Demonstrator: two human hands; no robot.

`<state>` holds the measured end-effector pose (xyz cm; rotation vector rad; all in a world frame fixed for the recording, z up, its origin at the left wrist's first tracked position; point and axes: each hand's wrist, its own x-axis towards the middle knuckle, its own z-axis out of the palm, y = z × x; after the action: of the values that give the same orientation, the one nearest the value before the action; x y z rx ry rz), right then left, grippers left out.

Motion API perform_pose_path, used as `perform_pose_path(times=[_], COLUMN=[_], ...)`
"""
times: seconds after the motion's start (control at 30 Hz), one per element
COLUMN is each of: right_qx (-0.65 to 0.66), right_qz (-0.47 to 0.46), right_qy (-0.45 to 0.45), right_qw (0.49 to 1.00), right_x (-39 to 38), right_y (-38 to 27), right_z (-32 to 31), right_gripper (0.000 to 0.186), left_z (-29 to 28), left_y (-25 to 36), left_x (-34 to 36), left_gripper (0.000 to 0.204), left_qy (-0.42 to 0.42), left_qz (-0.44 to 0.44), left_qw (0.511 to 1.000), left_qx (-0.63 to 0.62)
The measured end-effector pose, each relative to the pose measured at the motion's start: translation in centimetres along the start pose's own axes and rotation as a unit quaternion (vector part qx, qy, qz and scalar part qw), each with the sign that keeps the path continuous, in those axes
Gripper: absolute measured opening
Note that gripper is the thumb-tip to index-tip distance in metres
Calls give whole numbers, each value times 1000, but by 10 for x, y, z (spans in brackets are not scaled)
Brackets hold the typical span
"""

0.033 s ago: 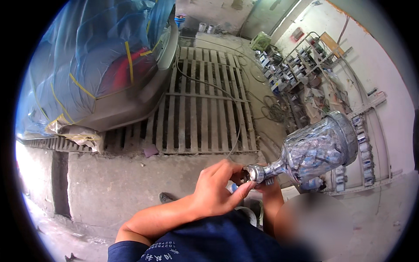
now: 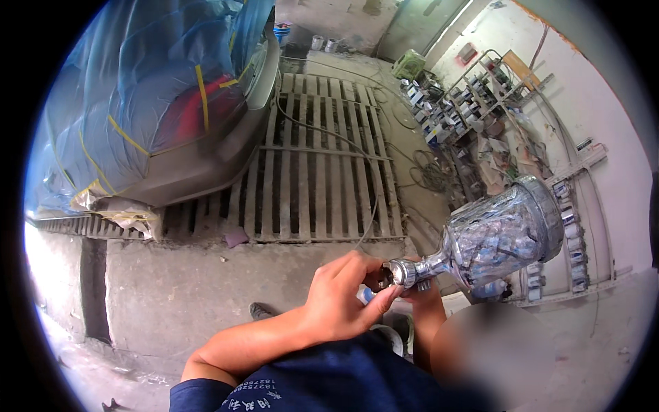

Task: The person uses a spray gun to apply paint to the rear bumper of a car that is partially covered with blue plastic and yellow tape. The person moves around the bumper, spraying different sections, then briefly pauses to adjust the spray gun before resuming.

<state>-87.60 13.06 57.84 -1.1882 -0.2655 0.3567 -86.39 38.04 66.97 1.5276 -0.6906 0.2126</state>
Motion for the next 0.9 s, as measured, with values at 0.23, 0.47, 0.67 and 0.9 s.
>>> perform_pose_path(times=[0.23, 0.47, 0.67, 0.9], right_qx=[-78, 101, 147, 194], right_qz=[-49, -117, -81, -66], right_qy=[-35, -173, -211, -242], right_qw=[995, 973, 963, 949], right_x=[3, 18, 29, 29], right_y=[-4, -11, -33, -25], right_z=[-9, -5, 7, 3], right_gripper=[49, 53, 48, 45], left_z=[14, 22, 22, 21], left_y=[0, 2, 3, -2], left_x=[-1, 14, 21, 23], left_gripper=[35, 36, 25, 22], left_qy=[12, -14, -43, -70], left_qz=[46, 120, 136, 141], left_qw=[997, 993, 989, 984], left_qx=[62, 16, -38, -78])
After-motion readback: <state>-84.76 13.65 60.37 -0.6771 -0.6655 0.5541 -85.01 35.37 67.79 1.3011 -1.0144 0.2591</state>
